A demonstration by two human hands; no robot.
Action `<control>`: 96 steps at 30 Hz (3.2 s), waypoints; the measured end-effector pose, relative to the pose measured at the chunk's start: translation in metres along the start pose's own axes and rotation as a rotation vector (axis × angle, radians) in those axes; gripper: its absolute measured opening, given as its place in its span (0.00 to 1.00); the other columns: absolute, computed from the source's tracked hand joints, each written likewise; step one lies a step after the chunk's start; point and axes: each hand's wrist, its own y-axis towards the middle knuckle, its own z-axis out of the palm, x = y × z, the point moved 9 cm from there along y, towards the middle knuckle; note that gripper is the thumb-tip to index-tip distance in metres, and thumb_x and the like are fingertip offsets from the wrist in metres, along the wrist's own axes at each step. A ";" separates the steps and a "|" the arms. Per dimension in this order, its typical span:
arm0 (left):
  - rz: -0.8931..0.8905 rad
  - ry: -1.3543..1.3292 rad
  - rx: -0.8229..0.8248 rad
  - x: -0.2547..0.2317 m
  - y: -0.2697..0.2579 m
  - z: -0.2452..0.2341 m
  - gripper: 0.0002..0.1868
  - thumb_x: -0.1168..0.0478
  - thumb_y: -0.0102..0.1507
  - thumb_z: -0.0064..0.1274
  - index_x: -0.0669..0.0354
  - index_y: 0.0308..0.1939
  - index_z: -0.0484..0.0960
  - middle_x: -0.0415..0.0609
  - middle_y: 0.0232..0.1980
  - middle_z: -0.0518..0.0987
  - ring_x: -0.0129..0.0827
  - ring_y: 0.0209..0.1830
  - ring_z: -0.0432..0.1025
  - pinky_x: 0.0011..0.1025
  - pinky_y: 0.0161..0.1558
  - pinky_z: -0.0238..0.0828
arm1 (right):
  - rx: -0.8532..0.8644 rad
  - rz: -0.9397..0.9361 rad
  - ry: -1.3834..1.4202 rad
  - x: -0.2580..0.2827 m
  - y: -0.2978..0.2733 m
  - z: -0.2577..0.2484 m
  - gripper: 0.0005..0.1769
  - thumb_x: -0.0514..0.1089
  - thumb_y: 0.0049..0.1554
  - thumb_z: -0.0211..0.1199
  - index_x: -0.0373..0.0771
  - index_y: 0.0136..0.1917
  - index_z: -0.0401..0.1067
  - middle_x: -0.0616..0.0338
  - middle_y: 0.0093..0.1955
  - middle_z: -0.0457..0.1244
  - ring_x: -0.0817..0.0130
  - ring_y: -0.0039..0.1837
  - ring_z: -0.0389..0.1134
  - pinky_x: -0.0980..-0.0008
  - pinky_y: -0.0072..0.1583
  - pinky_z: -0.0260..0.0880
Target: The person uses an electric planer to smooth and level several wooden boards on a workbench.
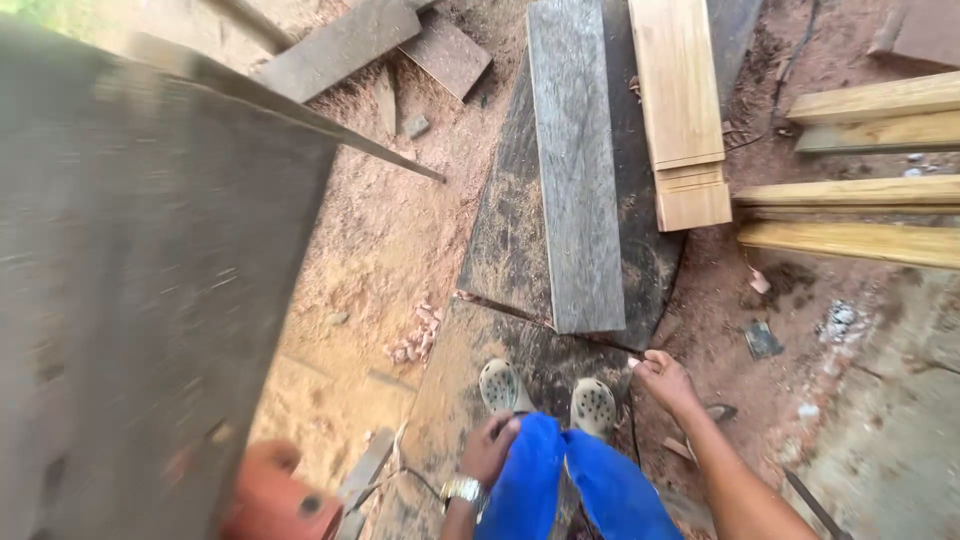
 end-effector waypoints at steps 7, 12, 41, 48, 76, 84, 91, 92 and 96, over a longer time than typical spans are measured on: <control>0.004 0.108 -0.021 0.048 0.246 0.077 0.40 0.37 0.58 0.56 0.63 0.63 0.77 0.60 0.58 0.83 0.44 0.57 0.80 0.37 0.59 0.75 | -0.016 0.037 0.146 -0.049 0.141 0.054 0.53 0.60 0.51 0.71 0.26 0.76 0.55 0.38 0.73 0.59 0.53 0.72 0.65 0.59 0.69 0.65; -0.013 0.154 0.006 0.077 0.321 0.135 0.52 0.32 0.57 0.58 0.70 0.70 0.66 0.68 0.67 0.73 0.51 0.68 0.70 0.40 0.68 0.65 | -0.035 0.013 0.045 -0.036 0.179 0.074 0.57 0.63 0.52 0.70 0.30 0.80 0.47 0.40 0.80 0.49 0.47 0.78 0.53 0.53 0.73 0.55; -0.098 0.243 -0.231 -0.133 -0.164 -0.035 0.43 0.43 0.49 0.71 0.64 0.56 0.67 0.62 0.45 0.84 0.51 0.44 0.81 0.43 0.48 0.77 | 0.509 0.087 0.181 0.082 -0.321 0.088 0.36 0.65 0.54 0.66 0.39 0.65 0.70 0.52 0.48 0.72 0.60 0.48 0.75 0.61 0.50 0.73; -0.201 0.693 -0.097 -0.224 -0.261 -0.090 0.37 0.47 0.54 0.65 0.60 0.58 0.64 0.63 0.46 0.82 0.58 0.44 0.79 0.49 0.48 0.78 | 0.563 -0.161 0.042 0.121 -0.397 0.070 0.27 0.59 0.58 0.66 0.35 0.58 0.76 0.56 0.41 0.72 0.70 0.43 0.70 0.65 0.47 0.74; -0.021 1.502 0.080 -0.483 -0.296 -0.023 0.22 0.55 0.59 0.57 0.61 0.53 0.73 0.55 0.43 0.83 0.44 0.42 0.82 0.38 0.43 0.82 | 0.224 -0.457 -0.429 0.273 -0.351 -0.180 0.65 0.49 0.49 0.74 0.53 0.84 0.33 0.54 0.83 0.42 0.48 0.81 0.45 0.45 0.76 0.50; 0.067 1.506 0.157 -0.547 -0.473 -0.050 0.26 0.62 0.52 0.59 0.66 0.53 0.71 0.58 0.43 0.76 0.46 0.40 0.79 0.39 0.38 0.79 | 0.487 -0.591 -0.693 0.308 -0.391 -0.152 0.71 0.54 0.45 0.79 0.53 0.83 0.29 0.60 0.86 0.36 0.52 0.84 0.39 0.39 0.75 0.46; 0.140 1.692 -0.194 -0.478 -0.622 -0.099 0.20 0.53 0.60 0.49 0.59 0.52 0.73 0.49 0.34 0.74 0.36 0.26 0.78 0.38 0.19 0.78 | 0.453 -0.889 -0.789 0.325 -0.409 -0.132 0.70 0.58 0.43 0.79 0.49 0.82 0.32 0.55 0.84 0.38 0.51 0.83 0.42 0.45 0.78 0.43; 0.153 1.669 -0.306 -0.471 -0.634 -0.107 0.20 0.51 0.59 0.50 0.55 0.51 0.74 0.46 0.32 0.74 0.35 0.25 0.78 0.38 0.18 0.77 | 0.421 -1.014 -0.751 0.342 -0.415 -0.131 0.70 0.58 0.42 0.79 0.45 0.81 0.34 0.53 0.83 0.39 0.50 0.82 0.43 0.45 0.77 0.44; 0.186 1.559 -0.438 -0.428 -0.681 -0.114 0.18 0.53 0.57 0.50 0.51 0.49 0.75 0.44 0.31 0.74 0.35 0.25 0.78 0.39 0.20 0.78 | 0.402 -1.341 -0.681 0.406 -0.467 -0.115 0.67 0.53 0.36 0.77 0.37 0.78 0.43 0.45 0.79 0.48 0.47 0.78 0.49 0.47 0.74 0.48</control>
